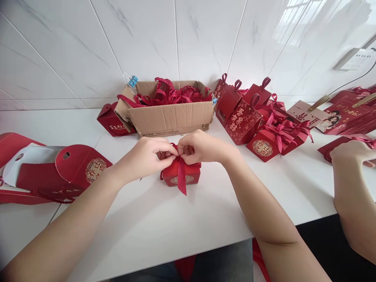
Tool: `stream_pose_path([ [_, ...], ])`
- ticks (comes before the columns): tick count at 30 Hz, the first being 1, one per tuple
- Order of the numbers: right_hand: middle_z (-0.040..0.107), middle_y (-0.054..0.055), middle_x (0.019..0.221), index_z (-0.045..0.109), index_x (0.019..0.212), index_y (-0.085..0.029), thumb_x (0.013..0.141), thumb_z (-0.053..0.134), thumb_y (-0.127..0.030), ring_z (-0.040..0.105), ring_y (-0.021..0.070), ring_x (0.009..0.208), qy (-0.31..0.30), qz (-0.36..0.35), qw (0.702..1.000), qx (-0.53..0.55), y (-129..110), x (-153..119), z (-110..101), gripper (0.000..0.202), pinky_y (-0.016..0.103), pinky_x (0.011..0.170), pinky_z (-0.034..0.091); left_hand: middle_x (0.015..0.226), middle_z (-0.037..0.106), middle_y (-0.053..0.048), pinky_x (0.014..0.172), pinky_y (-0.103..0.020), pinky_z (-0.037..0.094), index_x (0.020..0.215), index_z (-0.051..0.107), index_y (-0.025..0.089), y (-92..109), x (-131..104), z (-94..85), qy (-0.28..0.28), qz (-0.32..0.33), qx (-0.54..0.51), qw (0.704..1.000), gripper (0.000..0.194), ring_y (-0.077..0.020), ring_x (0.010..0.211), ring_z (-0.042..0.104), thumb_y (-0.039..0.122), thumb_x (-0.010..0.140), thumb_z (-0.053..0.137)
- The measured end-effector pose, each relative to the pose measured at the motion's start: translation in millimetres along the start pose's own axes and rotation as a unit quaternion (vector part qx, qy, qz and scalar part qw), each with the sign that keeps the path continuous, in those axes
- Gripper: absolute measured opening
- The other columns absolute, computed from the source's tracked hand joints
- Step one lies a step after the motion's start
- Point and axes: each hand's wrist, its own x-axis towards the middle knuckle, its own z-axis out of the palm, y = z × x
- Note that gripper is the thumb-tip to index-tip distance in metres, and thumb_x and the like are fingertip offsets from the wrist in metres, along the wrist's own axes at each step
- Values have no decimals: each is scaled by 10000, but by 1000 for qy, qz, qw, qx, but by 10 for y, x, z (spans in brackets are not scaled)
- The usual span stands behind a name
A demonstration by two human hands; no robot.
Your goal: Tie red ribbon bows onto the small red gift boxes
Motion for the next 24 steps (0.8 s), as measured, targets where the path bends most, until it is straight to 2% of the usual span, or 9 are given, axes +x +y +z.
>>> stream_pose_path([
  [6, 633, -18, 685, 590, 709, -190, 673, 546, -86, 558, 106, 592, 5, -4, 999, 42, 64, -1, -5, 118, 224, 545, 463, 738, 638, -6, 574, -241, 401, 767, 711, 203, -27, -3, -15, 2, 32, 40, 999, 220, -122, 641, 548, 143, 803, 503],
  [12, 608, -24, 665, 566, 685, -189, 664, 535, -65, 536, 99, 580, 1, -5, 999, 33, 40, 11, -4, 130, 230, 569, 468, 740, 633, 0, 532, -246, 356, 814, 719, 218, -27, -17, -22, -39, 26, 102, 994, 276, -117, 619, 527, 125, 808, 459],
  [15, 607, -26, 663, 564, 686, -191, 668, 531, -64, 531, 99, 578, 2, -8, 1000, 27, 47, 8, 1, 132, 232, 571, 465, 720, 620, -6, 507, -258, 323, 825, 728, 235, 3, -39, -51, -42, 25, 144, 988, 296, -126, 604, 510, 155, 822, 443],
  [18, 615, -22, 676, 566, 690, -190, 670, 542, -65, 539, 101, 586, 6, -9, 1000, 17, 46, 2, -4, 129, 230, 566, 456, 673, 595, -4, 497, -260, 320, 802, 731, 247, 35, -47, -87, -56, 0, 102, 993, 254, -127, 569, 489, 268, 847, 482],
  [20, 616, -20, 676, 566, 687, -188, 670, 551, -61, 541, 104, 589, 5, 0, 1000, 2, 21, 3, -15, 128, 230, 563, 448, 625, 564, -4, 485, -263, 319, 699, 707, 225, 45, -35, -86, -60, -26, 56, 996, 316, -121, 533, 458, 349, 873, 474],
  [22, 612, -17, 670, 567, 681, -184, 672, 559, -56, 537, 105, 587, 0, 15, 1000, -18, -21, 3, -22, 129, 235, 565, 439, 595, 545, -3, 482, -268, 322, 637, 677, 210, 43, -14, -57, -50, -50, 30, 997, 361, -121, 517, 443, 374, 882, 470],
  [24, 610, -13, 668, 569, 677, -182, 688, 563, -59, 533, 108, 593, 2, 23, 999, -39, -59, -13, -13, 124, 241, 572, 432, 605, 546, 0, 504, -268, 341, 661, 687, 212, 31, 9, -14, -28, -67, 25, 997, 276, -127, 541, 463, 350, 845, 535],
])
